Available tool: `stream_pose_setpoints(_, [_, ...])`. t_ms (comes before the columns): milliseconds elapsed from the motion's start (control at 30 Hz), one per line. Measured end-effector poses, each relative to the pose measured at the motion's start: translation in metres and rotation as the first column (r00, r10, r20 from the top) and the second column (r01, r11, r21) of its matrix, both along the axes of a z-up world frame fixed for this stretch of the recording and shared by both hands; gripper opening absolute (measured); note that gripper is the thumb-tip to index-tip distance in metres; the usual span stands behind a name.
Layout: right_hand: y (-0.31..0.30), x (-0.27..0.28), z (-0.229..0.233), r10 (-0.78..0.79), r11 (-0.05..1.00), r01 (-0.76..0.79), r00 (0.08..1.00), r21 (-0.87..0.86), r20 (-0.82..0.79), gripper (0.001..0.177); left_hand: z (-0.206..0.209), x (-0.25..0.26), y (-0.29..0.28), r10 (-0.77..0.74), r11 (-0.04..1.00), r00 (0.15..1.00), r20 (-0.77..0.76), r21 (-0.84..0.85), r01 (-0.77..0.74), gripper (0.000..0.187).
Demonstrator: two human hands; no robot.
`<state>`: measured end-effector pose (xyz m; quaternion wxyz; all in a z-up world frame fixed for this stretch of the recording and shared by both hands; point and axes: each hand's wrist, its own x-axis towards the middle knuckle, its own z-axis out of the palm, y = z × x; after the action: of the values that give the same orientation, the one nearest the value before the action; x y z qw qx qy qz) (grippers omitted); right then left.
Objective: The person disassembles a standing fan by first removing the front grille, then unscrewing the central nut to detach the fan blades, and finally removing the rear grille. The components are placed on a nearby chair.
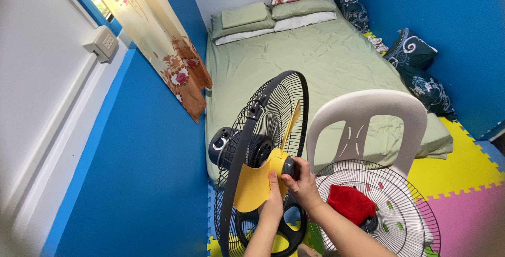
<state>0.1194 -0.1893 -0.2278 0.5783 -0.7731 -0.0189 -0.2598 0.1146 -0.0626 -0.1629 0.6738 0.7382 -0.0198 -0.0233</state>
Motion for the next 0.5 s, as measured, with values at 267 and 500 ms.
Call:
stream_pose_setpoints(267, [0.011,0.006,0.013,-0.265,0.906,0.307,0.948,-0.292,0.175,0.061,0.001,-0.005,-0.011,0.117,0.987,0.992,0.050,0.103,-0.122,0.048])
stream_pose_setpoints(500, [0.014,0.035,-0.007,-0.412,0.878,0.407,0.911,-0.252,0.039,0.047,-0.013,0.004,-0.015,0.123,0.988,0.991,0.047,0.090,-0.127,0.053])
